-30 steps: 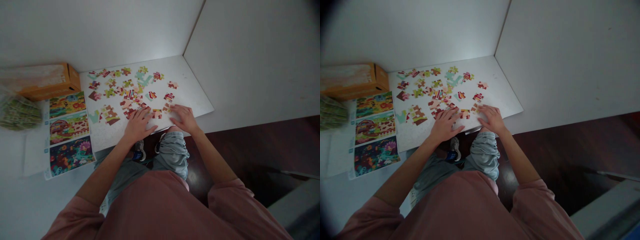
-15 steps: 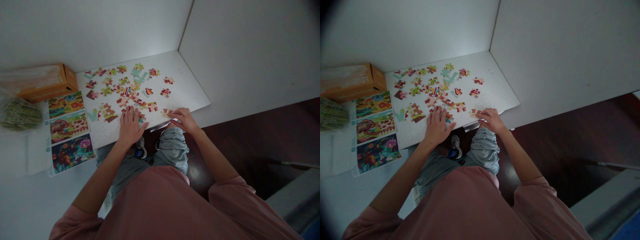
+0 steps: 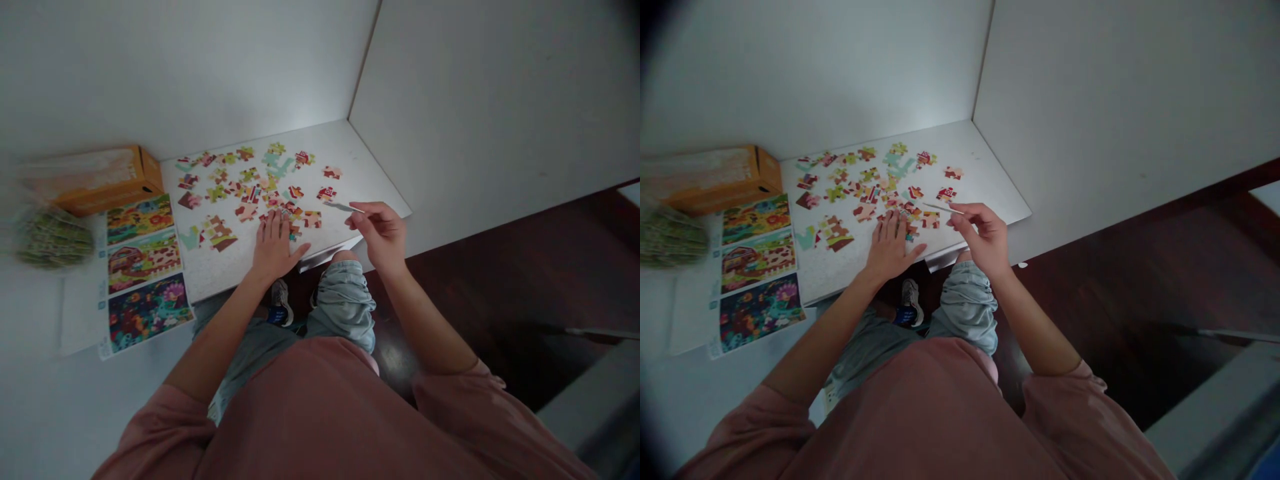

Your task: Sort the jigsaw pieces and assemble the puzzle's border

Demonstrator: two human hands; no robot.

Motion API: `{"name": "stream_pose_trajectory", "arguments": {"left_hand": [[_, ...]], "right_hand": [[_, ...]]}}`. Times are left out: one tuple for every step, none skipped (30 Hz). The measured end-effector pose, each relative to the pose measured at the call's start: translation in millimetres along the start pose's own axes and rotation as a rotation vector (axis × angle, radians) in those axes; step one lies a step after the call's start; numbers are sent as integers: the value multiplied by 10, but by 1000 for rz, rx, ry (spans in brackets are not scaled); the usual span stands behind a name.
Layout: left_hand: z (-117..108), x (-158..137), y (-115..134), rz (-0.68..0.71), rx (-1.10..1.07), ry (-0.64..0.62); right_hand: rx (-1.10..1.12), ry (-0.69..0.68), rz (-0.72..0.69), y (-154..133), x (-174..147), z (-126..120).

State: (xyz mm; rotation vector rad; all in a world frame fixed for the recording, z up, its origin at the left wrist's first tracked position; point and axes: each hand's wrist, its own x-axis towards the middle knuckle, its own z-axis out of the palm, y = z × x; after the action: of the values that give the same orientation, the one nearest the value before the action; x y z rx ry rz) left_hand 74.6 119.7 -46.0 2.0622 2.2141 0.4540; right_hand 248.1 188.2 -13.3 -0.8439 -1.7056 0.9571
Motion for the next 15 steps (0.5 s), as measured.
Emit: {"name": "stream_pose_trajectory", "arguments": {"left_hand": [[-20,2,-2,10,3,9],[-45,-5,-11,19,5,18],[-75,-21,-28,26,3,27],[-109,-47,-51,30,-3,34],[-146,-80,-80,28,-9,40],[-183,-122,-113,19,-12,43],[-221,-170,-148,6,-13,45],[-256,-225,-185,-9,-12,47],[-289,-285,-221,-25,-11,52],[-318,-352,-257,-40,-11,58],[-343,-424,-294,-55,-13,66],[-364,-500,-331,-70,-16,75],[-383,-579,-369,-89,-20,86],[-401,-659,-410,-112,-23,99],[-418,-738,-454,-139,-25,113]], "right_hand": [[38,5,-14,-98,21,22],[60,6,-32,-189,36,41],[68,6,-54,-267,45,57],[69,6,-78,-330,49,72],[67,6,-102,-376,50,89],[64,6,-121,-408,49,108],[65,6,-135,-427,46,129],[69,6,-141,-436,43,153],[75,4,-141,-440,40,180],[82,-1,-135,-442,35,208],[86,-9,-124,-442,30,239],[88,-22,-110,-441,24,272],[88,-41,-93,-440,17,310],[87,-67,-72,-437,7,354],[85,-98,-50,-430,-4,408]]}}
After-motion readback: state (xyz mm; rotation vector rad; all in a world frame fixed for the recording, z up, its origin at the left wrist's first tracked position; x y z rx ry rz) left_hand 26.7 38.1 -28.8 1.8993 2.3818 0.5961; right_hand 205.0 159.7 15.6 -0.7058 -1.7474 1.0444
